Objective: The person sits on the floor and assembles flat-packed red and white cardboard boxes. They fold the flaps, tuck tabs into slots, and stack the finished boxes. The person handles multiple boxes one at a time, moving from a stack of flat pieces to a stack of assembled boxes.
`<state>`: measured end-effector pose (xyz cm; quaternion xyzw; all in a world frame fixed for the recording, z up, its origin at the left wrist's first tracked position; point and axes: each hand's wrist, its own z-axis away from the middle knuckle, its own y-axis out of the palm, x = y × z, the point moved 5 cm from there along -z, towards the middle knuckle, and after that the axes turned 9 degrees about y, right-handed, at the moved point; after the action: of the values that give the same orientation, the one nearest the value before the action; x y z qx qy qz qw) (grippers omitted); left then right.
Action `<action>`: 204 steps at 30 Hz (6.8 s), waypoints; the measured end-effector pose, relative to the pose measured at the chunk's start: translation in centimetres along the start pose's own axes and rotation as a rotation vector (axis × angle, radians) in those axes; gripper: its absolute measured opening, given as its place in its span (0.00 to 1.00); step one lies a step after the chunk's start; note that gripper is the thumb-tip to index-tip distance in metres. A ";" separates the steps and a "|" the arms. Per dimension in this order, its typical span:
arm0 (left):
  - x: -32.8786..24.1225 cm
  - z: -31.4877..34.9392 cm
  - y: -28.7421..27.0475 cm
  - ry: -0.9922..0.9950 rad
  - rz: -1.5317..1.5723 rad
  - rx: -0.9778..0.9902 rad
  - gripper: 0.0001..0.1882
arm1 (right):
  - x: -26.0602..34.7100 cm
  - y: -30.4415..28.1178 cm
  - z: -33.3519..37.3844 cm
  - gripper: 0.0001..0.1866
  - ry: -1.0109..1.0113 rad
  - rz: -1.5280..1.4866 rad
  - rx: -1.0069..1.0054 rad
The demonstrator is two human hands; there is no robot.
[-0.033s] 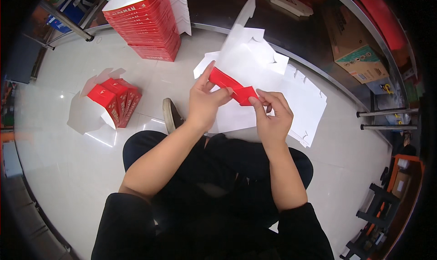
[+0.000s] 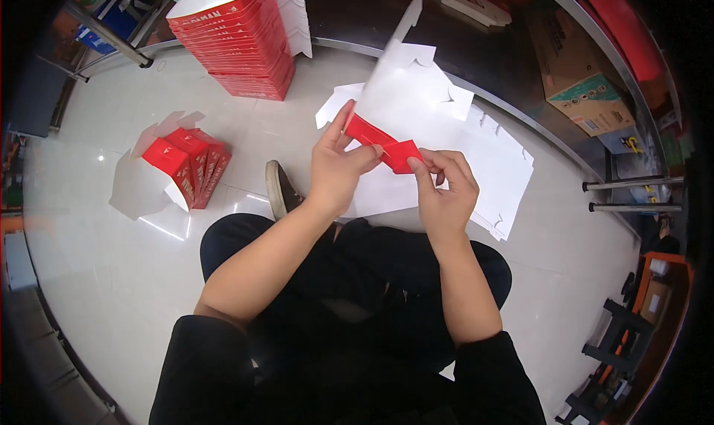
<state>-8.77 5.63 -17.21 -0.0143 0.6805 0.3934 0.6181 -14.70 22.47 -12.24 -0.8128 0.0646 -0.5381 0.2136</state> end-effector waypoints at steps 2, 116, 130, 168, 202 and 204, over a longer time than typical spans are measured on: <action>0.1 0.2 0.2 0.021 -0.026 0.007 0.45 | -0.1 0.2 0.3 0.07 0.015 0.009 -0.025; -1.5 -0.2 0.0 -0.172 -0.083 0.061 0.50 | 0.7 2.7 -0.2 0.33 0.069 -0.184 0.140; -2.3 -1.0 0.3 0.381 -0.524 0.357 0.66 | -0.6 0.5 -1.6 0.37 0.445 -0.629 0.565; -2.6 0.6 2.3 0.641 -0.942 0.520 0.36 | -2.1 -1.5 -2.0 0.12 0.616 -0.914 0.198; -2.3 0.5 1.9 0.384 -0.793 0.404 0.43 | -1.8 1.8 -1.1 0.21 0.322 -0.522 0.309; -1.7 -0.2 1.0 0.271 -0.651 0.293 0.42 | -1.8 1.8 -1.0 0.19 0.296 -0.252 0.330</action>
<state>-9.08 5.40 -15.22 -0.1932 0.7649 0.0694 0.6106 -16.11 21.17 -14.19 -0.6810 -0.0953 -0.6768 0.2628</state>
